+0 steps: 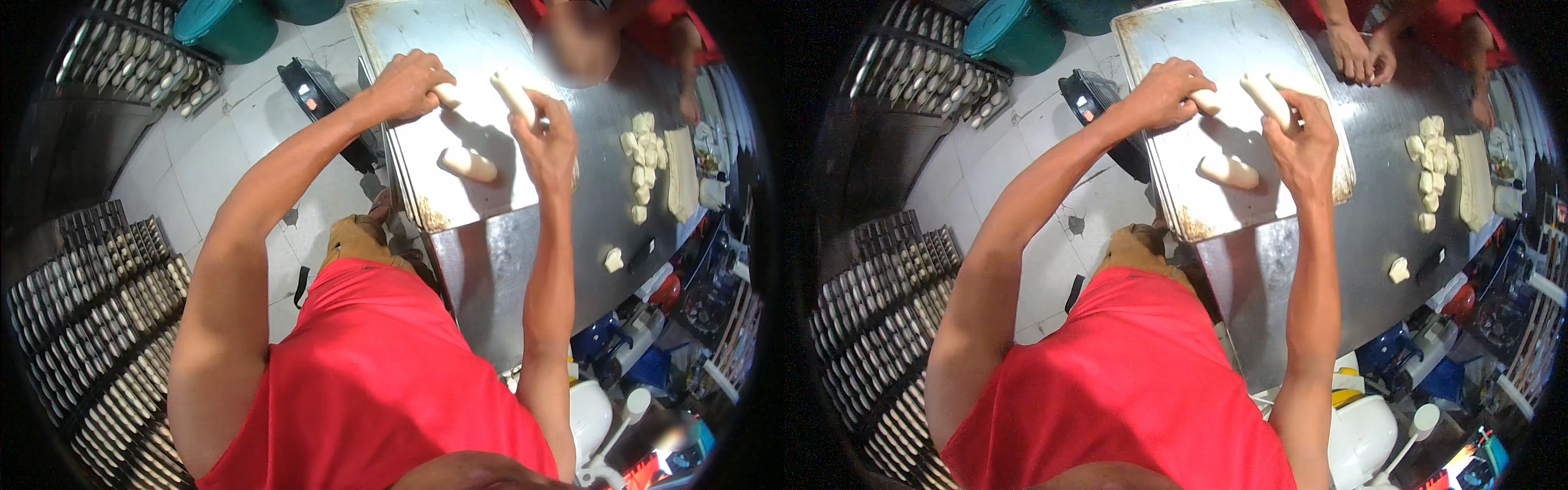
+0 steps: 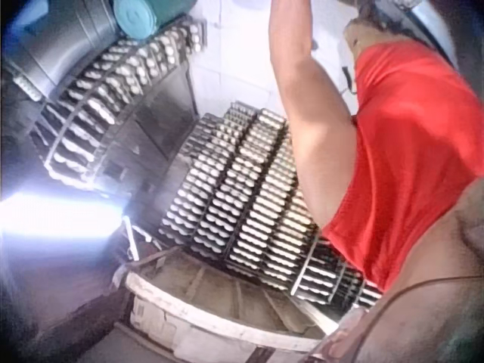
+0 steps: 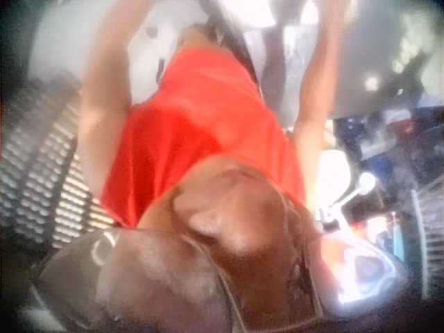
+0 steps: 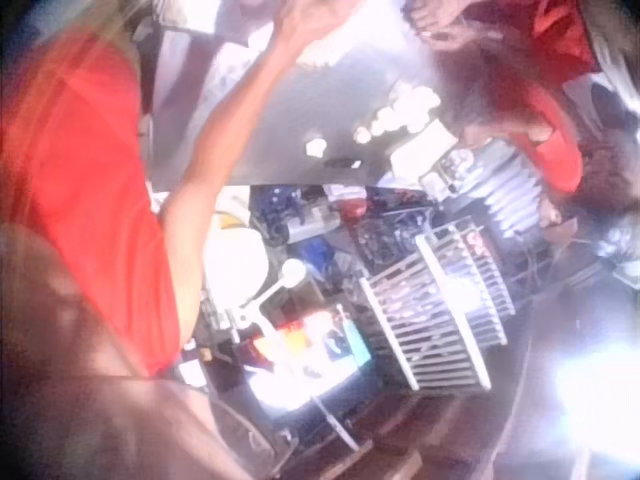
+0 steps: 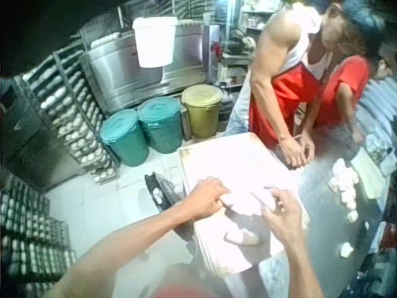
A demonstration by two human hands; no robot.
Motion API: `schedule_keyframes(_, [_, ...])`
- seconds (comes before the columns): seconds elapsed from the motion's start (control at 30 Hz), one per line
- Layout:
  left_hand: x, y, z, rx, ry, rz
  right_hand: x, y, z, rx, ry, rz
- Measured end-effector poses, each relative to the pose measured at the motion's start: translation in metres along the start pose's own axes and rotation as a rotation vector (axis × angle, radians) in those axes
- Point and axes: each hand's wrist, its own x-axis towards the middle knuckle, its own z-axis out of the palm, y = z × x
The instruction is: The person shapes pieces of dough into cylindrical rolls by hand on a stainless steel table and places them onto a metal baking tray. The person then lifts the tray and slides it into a tall rolling rack filled with other trays of dough.
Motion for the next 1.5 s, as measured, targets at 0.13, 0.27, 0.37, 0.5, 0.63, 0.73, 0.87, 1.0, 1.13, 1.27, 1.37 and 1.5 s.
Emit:
schedule_keyframes(0.13, [-0.002,-0.011,0.007,-0.088,-0.049,-0.024,0.044,0.002,0.043,0.133,-0.095,0.164])
schedule_keyframes(0.27, [-0.013,-0.007,-0.007,-0.060,-0.076,-0.091,0.090,-0.005,0.095,0.129,-0.059,-0.099])
schedule_keyframes(0.37, [-0.023,0.000,-0.015,-0.134,0.045,-0.156,0.125,-0.003,0.148,0.102,-0.060,-0.164])
schedule_keyframes(0.5, [-0.051,0.010,-0.018,-0.161,0.194,-0.241,0.122,0.014,0.185,-0.175,-0.151,-0.269])
schedule_keyframes(0.63, [-0.095,0.013,-0.022,-0.163,0.279,-0.412,0.073,-0.005,0.103,0.049,-0.140,-0.190])
schedule_keyframes(0.73, [-0.111,0.022,-0.016,-0.216,0.305,-0.422,0.016,0.010,0.022,-0.130,-0.151,-0.020])
schedule_keyframes(0.87, [-0.098,0.033,-0.012,-0.251,0.292,-0.293,-0.021,0.046,-0.026,-0.179,0.032,0.338])
schedule_keyframes(1.0, [-0.060,0.036,-0.020,-0.214,0.246,-0.131,0.006,0.063,-0.012,-0.249,0.056,0.008])
schedule_keyframes(1.13, [-0.014,0.022,-0.026,-0.094,0.074,0.004,0.049,0.059,0.020,-0.398,-0.017,-0.183])
schedule_keyframes(1.27, [0.004,0.004,-0.011,0.070,-0.101,0.020,0.071,0.087,0.041,-0.792,-0.254,-0.084])
schedule_keyframes(1.37, [0.018,-0.006,-0.012,-0.019,-0.261,-0.021,0.086,0.088,0.030,-0.647,-0.319,-0.027])
schedule_keyframes(1.5, [0.022,-0.014,-0.023,-0.111,-0.169,0.044,0.090,0.078,0.030,-0.420,-0.265,0.017])
